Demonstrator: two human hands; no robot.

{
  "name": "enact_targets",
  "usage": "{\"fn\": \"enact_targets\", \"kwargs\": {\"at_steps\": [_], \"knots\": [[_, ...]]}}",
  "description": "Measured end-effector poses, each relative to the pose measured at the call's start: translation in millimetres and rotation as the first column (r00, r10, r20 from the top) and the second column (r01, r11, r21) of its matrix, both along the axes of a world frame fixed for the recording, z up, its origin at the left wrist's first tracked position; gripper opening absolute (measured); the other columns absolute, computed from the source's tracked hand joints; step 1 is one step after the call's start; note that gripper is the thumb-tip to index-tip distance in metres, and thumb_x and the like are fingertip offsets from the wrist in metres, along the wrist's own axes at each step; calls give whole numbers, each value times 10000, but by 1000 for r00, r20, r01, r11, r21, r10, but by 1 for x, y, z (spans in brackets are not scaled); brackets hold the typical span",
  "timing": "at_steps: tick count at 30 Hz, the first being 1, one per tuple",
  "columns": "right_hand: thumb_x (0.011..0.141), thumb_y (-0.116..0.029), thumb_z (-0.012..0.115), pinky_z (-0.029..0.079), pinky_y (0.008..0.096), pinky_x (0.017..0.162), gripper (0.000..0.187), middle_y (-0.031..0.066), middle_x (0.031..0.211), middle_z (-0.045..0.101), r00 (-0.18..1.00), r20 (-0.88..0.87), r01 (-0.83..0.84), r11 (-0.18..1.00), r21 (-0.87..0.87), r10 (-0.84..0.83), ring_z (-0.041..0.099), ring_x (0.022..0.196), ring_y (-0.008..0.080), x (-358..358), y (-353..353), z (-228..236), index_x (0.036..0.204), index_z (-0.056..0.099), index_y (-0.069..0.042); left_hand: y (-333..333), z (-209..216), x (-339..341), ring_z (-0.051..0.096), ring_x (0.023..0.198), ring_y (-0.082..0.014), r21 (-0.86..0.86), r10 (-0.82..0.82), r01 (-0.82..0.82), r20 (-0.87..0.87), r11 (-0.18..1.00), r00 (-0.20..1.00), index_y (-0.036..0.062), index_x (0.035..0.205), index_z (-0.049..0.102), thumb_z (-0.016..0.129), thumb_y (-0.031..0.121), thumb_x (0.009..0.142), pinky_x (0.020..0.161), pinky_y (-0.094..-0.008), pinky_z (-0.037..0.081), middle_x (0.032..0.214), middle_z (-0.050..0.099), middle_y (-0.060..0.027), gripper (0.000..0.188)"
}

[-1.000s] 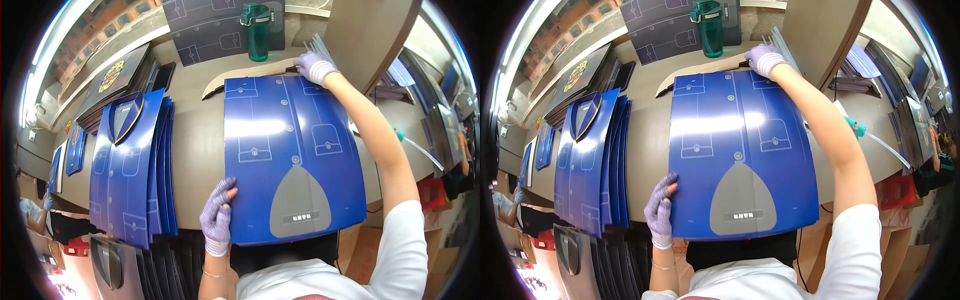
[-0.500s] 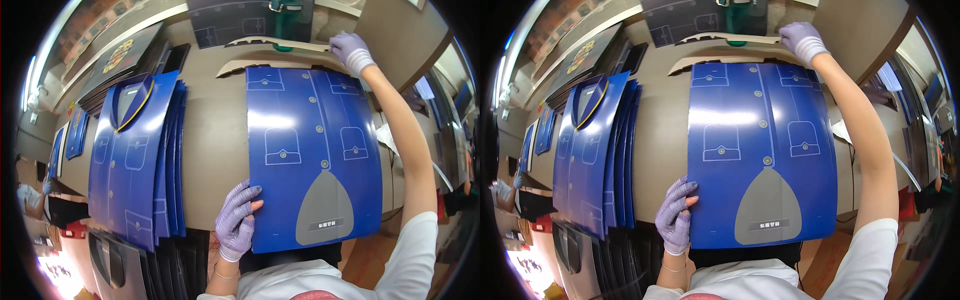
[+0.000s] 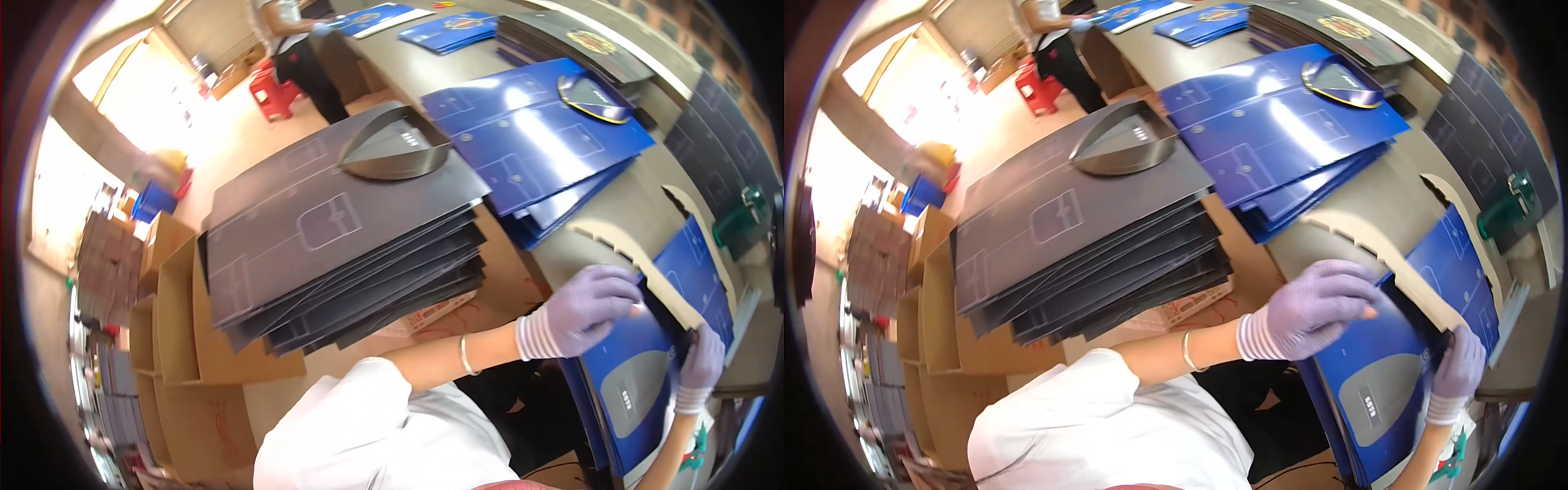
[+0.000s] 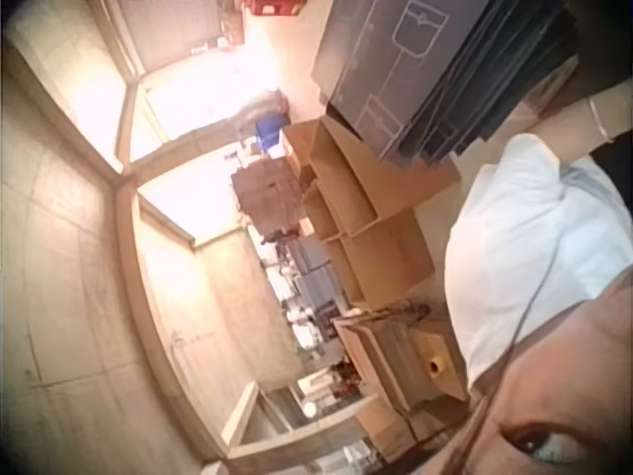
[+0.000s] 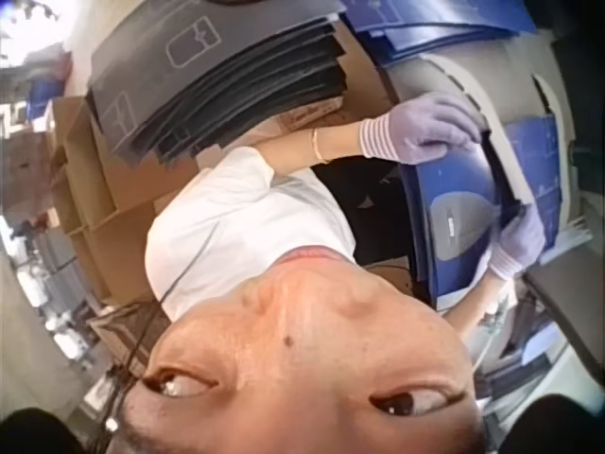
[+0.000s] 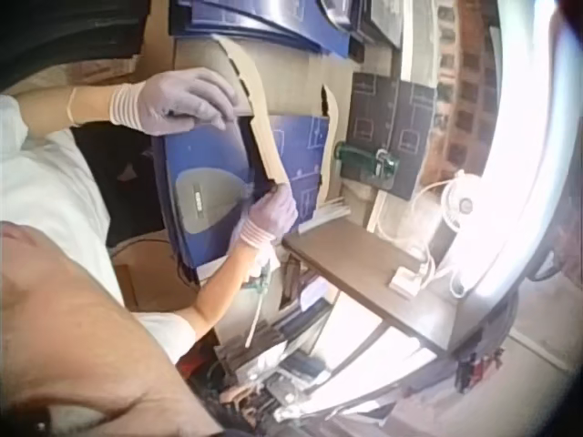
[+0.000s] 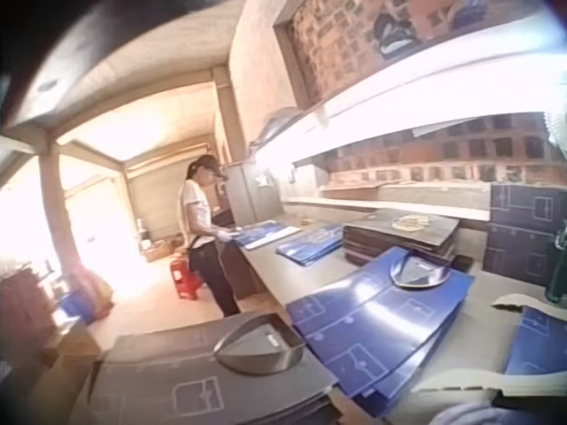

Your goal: The person assembles blue cardboard pieces by applying hot glue to edges and attaching yellow trim. They repeatedly pick up cardboard components, apply adhesive with a glue gun, and press the parts together to form a structured shape.

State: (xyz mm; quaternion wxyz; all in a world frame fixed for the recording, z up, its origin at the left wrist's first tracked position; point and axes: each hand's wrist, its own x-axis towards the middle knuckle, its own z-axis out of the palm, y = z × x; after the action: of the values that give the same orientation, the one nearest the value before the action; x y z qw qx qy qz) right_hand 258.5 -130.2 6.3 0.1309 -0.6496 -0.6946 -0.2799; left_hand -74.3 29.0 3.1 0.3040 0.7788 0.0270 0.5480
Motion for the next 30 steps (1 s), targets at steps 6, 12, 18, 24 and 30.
{"fn": "enact_targets", "kwargs": {"at_steps": [6,12,18,24,30], "knots": [[939,2,569,485,456,934,248,214,1128,658,985,-88,-152,988,-30,149,627,1053,402,-2,-37,26,1175,621,57,-40,25,17,554,1132,-273,294,477,-385,-387,875,789,96,968,697,667,175,744,1005,-464,382,1032,648,-69,239],[914,-446,699,545,413,729,385,111,885,711,984,-126,-108,988,113,122,679,790,307,-40,-49,35,959,728,-65,-58,9,21,616,930,-205,340,502,-377,-679,862,535,141,847,714,677,222,793,834,-382,434,854,667,-13,104],[948,-279,662,562,411,736,231,101,873,720,995,-32,-88,987,135,93,686,763,298,-59,-98,53,938,734,-60,-75,-8,44,622,898,-268,438,580,-380,-620,815,529,138,848,748,638,202,821,807,-440,474,829,679,-59,130],[951,15,612,496,388,962,240,165,1145,694,905,-279,387,892,232,-320,653,1074,316,-50,-188,11,1187,647,35,-59,18,21,605,860,-328,246,368,-276,-673,929,642,81,806,713,633,109,776,750,-441,497,847,638,-132,89],[955,-52,640,561,274,811,193,82,954,722,465,-790,847,461,265,-400,695,868,136,-74,-280,27,1113,658,59,-42,36,2,608,854,-318,264,280,-152,-563,953,778,64,908,740,691,-8,750,789,-412,491,873,641,-115,180]]}}
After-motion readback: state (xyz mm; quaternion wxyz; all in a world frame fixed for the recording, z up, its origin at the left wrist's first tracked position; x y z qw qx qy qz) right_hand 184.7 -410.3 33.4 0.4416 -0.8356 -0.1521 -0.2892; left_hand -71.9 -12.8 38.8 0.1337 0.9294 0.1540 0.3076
